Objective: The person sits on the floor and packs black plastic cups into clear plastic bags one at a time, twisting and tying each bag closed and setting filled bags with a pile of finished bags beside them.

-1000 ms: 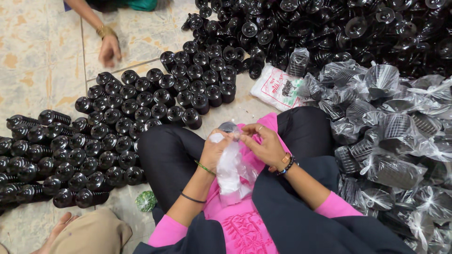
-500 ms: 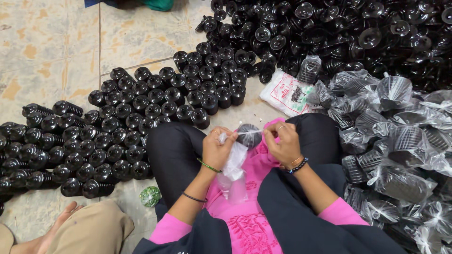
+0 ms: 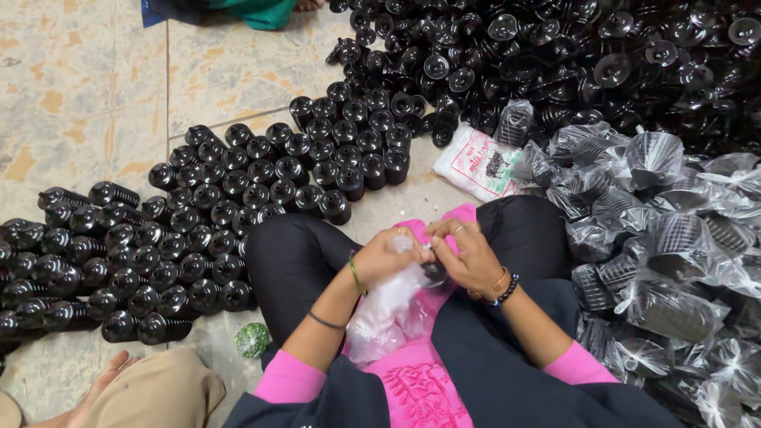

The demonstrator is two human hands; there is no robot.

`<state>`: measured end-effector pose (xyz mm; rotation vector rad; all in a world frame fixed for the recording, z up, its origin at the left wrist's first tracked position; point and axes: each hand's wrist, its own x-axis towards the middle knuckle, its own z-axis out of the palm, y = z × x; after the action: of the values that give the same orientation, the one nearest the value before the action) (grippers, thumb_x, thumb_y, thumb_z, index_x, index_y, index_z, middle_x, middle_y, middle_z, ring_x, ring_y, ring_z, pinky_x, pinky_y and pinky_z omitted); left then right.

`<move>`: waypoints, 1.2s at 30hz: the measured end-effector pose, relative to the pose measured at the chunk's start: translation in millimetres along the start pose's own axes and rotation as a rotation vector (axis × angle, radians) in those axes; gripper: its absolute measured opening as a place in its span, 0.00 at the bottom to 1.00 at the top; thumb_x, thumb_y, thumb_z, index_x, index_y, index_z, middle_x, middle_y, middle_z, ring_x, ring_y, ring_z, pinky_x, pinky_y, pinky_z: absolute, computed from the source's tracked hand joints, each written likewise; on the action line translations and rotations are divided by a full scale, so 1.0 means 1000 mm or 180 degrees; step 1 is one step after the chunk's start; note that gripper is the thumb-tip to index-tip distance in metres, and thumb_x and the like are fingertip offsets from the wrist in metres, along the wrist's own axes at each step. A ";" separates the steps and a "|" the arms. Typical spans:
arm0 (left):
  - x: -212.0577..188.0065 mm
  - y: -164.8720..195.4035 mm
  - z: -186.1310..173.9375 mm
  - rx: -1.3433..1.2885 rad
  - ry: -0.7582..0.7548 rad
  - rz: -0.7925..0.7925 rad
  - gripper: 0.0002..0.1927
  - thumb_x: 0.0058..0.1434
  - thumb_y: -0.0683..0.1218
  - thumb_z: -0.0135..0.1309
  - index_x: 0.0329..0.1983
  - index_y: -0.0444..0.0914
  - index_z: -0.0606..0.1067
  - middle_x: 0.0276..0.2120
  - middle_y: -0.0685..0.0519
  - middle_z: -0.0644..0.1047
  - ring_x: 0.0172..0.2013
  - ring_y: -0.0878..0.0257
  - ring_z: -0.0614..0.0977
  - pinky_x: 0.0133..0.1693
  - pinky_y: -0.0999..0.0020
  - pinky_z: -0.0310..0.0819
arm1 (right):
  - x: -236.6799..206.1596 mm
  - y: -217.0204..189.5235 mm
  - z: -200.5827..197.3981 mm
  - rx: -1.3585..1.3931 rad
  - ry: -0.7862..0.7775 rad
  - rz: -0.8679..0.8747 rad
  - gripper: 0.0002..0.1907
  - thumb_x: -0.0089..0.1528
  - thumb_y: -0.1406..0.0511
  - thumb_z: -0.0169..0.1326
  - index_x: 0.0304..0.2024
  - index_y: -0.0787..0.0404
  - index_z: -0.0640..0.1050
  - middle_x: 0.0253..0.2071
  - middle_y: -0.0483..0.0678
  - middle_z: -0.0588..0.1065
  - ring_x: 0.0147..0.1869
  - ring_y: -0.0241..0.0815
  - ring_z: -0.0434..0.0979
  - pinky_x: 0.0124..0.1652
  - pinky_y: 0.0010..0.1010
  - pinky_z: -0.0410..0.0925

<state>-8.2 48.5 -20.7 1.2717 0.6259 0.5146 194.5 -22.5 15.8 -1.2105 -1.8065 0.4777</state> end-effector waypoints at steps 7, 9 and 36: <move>-0.014 0.023 0.034 0.2617 0.1380 0.1721 0.08 0.62 0.41 0.60 0.39 0.37 0.71 0.34 0.46 0.80 0.37 0.46 0.82 0.37 0.55 0.75 | -0.009 0.019 0.008 0.1222 -0.0478 0.0577 0.16 0.65 0.68 0.52 0.54 0.68 0.72 0.43 0.52 0.78 0.47 0.40 0.78 0.48 0.31 0.71; -0.015 0.026 0.033 0.2526 0.1397 0.1862 0.08 0.61 0.40 0.58 0.39 0.36 0.71 0.35 0.46 0.80 0.37 0.46 0.82 0.38 0.55 0.76 | -0.007 0.021 0.007 0.1338 -0.0495 0.0377 0.16 0.63 0.69 0.54 0.53 0.68 0.74 0.44 0.52 0.78 0.49 0.40 0.79 0.49 0.31 0.72; -0.008 0.016 0.020 0.0939 0.1078 0.0819 0.06 0.62 0.39 0.63 0.36 0.34 0.76 0.32 0.51 0.82 0.31 0.65 0.83 0.35 0.69 0.78 | -0.005 0.030 0.018 0.1005 0.0009 0.0645 0.03 0.62 0.72 0.57 0.38 0.67 0.78 0.40 0.49 0.80 0.45 0.37 0.81 0.47 0.28 0.73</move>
<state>-0.5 33.0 -0.8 1.5700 0.8485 0.8873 196.8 -10.8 -17.5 -1.1731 -1.5415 0.8425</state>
